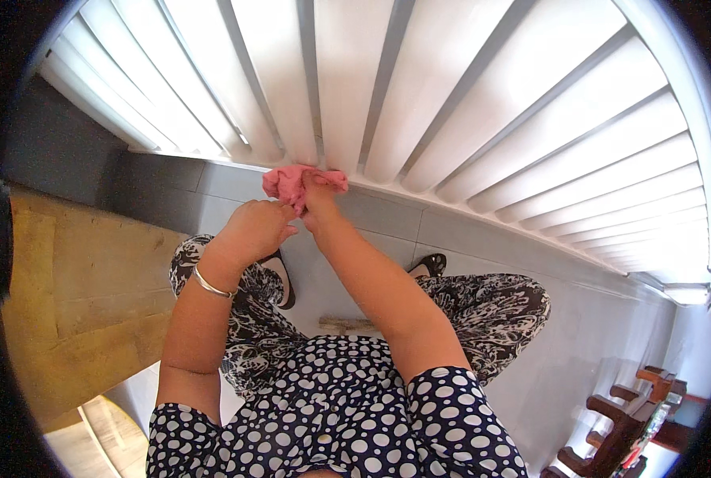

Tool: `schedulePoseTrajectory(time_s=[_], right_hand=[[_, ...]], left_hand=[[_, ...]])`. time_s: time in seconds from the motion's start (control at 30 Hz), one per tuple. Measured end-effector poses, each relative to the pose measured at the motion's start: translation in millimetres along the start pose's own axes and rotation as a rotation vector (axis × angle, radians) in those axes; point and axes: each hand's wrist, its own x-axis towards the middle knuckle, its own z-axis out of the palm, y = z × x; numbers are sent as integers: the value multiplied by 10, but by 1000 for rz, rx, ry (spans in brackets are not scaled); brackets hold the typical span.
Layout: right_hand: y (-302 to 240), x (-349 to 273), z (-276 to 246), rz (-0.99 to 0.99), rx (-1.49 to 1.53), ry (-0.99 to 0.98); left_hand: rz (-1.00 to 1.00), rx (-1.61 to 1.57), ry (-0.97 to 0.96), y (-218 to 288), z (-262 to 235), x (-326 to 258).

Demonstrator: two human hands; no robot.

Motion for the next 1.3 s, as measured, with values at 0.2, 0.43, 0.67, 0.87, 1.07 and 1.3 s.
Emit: schedulePoseTrajectory(time_s=[0.2,0.43,0.67,0.87,1.07,1.3], right_hand=[[-134,-146,-143,-47,67,31],[-819,-587,-1358,-138,39,-54],[-1558,-794,-3039,-313,-99,159],[-2056,-1157,-2876,-437,265,694],[-1866,-937,-2931,-393,18,553],[-1109,-702,-1646,-203,21,266]], left_hand=[[-33,-16,-25,12,-58,12],[-8,24,-38,14,-48,16],[6,44,-67,33,-27,41],[11,59,-31,-100,123,20],[-16,64,-50,-33,56,29],[27,55,-18,10,42,4]])
